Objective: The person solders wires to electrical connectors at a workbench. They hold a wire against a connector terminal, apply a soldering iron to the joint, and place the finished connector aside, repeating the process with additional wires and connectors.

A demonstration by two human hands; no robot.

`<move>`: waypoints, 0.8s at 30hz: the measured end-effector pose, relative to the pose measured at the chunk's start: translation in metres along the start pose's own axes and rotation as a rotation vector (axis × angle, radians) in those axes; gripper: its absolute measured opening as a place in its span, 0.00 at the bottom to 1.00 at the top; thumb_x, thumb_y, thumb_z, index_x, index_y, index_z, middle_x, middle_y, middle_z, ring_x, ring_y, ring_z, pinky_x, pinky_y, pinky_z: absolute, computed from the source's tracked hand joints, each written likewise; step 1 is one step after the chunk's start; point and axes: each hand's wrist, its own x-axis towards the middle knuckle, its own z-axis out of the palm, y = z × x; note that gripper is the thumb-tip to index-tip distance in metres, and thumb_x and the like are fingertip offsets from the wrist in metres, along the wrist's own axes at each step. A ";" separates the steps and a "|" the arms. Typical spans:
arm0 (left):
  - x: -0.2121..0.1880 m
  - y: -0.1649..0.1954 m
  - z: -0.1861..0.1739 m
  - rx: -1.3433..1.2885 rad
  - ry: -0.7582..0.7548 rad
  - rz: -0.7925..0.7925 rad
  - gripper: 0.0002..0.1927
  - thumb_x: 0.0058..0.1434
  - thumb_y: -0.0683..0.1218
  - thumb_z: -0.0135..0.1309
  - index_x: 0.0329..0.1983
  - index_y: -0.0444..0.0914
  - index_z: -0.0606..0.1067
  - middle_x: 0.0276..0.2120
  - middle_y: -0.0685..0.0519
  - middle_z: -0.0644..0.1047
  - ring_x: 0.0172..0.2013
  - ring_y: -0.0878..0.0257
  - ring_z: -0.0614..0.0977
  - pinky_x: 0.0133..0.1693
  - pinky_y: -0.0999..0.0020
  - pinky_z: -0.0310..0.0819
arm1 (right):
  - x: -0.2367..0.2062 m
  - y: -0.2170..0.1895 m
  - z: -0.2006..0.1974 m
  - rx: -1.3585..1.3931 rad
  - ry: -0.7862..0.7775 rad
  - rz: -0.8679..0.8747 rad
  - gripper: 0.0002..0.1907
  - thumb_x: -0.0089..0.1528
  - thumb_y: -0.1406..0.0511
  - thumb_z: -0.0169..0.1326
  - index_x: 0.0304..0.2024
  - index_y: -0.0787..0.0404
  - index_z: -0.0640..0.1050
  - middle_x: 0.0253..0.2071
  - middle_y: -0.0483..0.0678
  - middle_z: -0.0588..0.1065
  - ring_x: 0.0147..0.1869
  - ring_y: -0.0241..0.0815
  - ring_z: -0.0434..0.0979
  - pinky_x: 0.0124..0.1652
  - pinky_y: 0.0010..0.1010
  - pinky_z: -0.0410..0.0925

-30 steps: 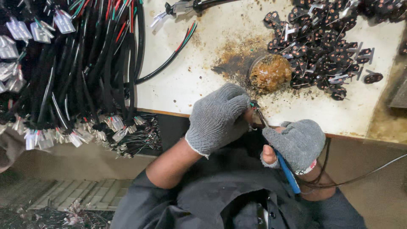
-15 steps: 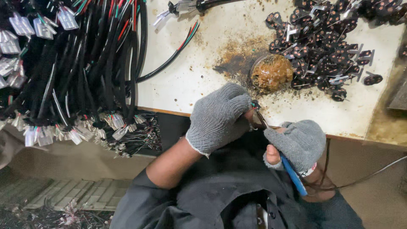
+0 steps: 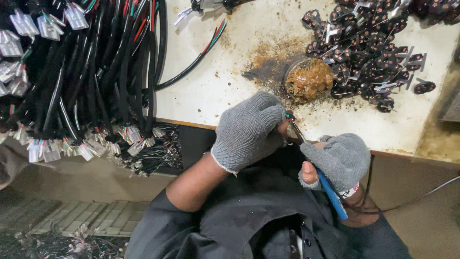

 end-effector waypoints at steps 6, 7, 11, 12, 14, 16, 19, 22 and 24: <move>0.000 -0.001 0.001 0.025 -0.004 0.005 0.11 0.53 0.47 0.62 0.36 0.42 0.74 0.40 0.50 0.76 0.38 0.50 0.81 0.35 0.56 0.74 | 0.002 -0.005 -0.008 0.077 -0.007 0.034 0.11 0.57 0.59 0.62 0.38 0.59 0.82 0.31 0.49 0.76 0.34 0.53 0.76 0.37 0.44 0.68; 0.000 -0.002 0.001 0.031 -0.001 0.004 0.10 0.55 0.47 0.61 0.36 0.42 0.74 0.40 0.50 0.76 0.38 0.50 0.81 0.36 0.56 0.74 | 0.002 -0.006 -0.008 0.112 0.010 0.037 0.11 0.58 0.60 0.63 0.38 0.59 0.82 0.31 0.49 0.76 0.35 0.53 0.76 0.37 0.43 0.68; 0.000 -0.001 0.003 0.054 -0.002 0.008 0.08 0.58 0.48 0.61 0.35 0.42 0.74 0.39 0.49 0.75 0.37 0.49 0.81 0.35 0.55 0.74 | 0.003 -0.010 -0.009 0.155 0.088 0.053 0.11 0.62 0.61 0.63 0.41 0.61 0.79 0.34 0.50 0.76 0.38 0.54 0.76 0.39 0.42 0.69; 0.000 -0.001 0.003 0.066 0.001 0.001 0.08 0.57 0.48 0.61 0.35 0.42 0.74 0.38 0.49 0.75 0.37 0.49 0.81 0.35 0.55 0.74 | 0.004 -0.011 -0.009 0.146 0.091 0.039 0.11 0.60 0.61 0.62 0.40 0.61 0.80 0.32 0.50 0.76 0.37 0.54 0.75 0.39 0.44 0.69; 0.000 0.000 0.005 0.089 0.003 -0.010 0.07 0.57 0.48 0.61 0.34 0.42 0.75 0.38 0.50 0.76 0.36 0.50 0.81 0.34 0.55 0.74 | 0.005 -0.012 -0.008 0.134 0.079 0.041 0.11 0.59 0.60 0.62 0.39 0.61 0.80 0.31 0.49 0.76 0.35 0.54 0.75 0.38 0.45 0.68; 0.000 0.002 0.005 0.082 0.042 -0.010 0.06 0.57 0.47 0.60 0.33 0.42 0.75 0.38 0.50 0.76 0.36 0.50 0.81 0.35 0.55 0.74 | 0.006 -0.012 -0.007 0.126 0.047 0.069 0.11 0.60 0.60 0.62 0.38 0.60 0.81 0.30 0.48 0.76 0.35 0.54 0.75 0.38 0.45 0.67; 0.000 0.004 0.005 0.067 0.067 -0.003 0.06 0.56 0.46 0.61 0.33 0.42 0.75 0.38 0.50 0.77 0.37 0.50 0.81 0.35 0.56 0.75 | 0.007 -0.011 -0.006 0.089 0.091 0.049 0.11 0.60 0.59 0.59 0.37 0.59 0.82 0.30 0.47 0.75 0.34 0.51 0.76 0.38 0.45 0.69; 0.001 0.005 0.005 0.077 0.059 -0.010 0.07 0.55 0.47 0.62 0.32 0.42 0.75 0.37 0.50 0.77 0.36 0.50 0.81 0.35 0.56 0.75 | 0.006 -0.008 -0.006 0.040 -0.004 0.057 0.11 0.60 0.57 0.59 0.37 0.58 0.83 0.31 0.49 0.76 0.36 0.53 0.77 0.40 0.45 0.69; 0.001 0.005 0.006 0.079 0.063 -0.014 0.07 0.55 0.46 0.62 0.31 0.42 0.75 0.37 0.50 0.77 0.36 0.50 0.81 0.35 0.56 0.75 | 0.005 -0.007 -0.006 0.027 -0.010 0.040 0.12 0.59 0.57 0.59 0.37 0.58 0.83 0.31 0.49 0.77 0.35 0.53 0.77 0.39 0.45 0.68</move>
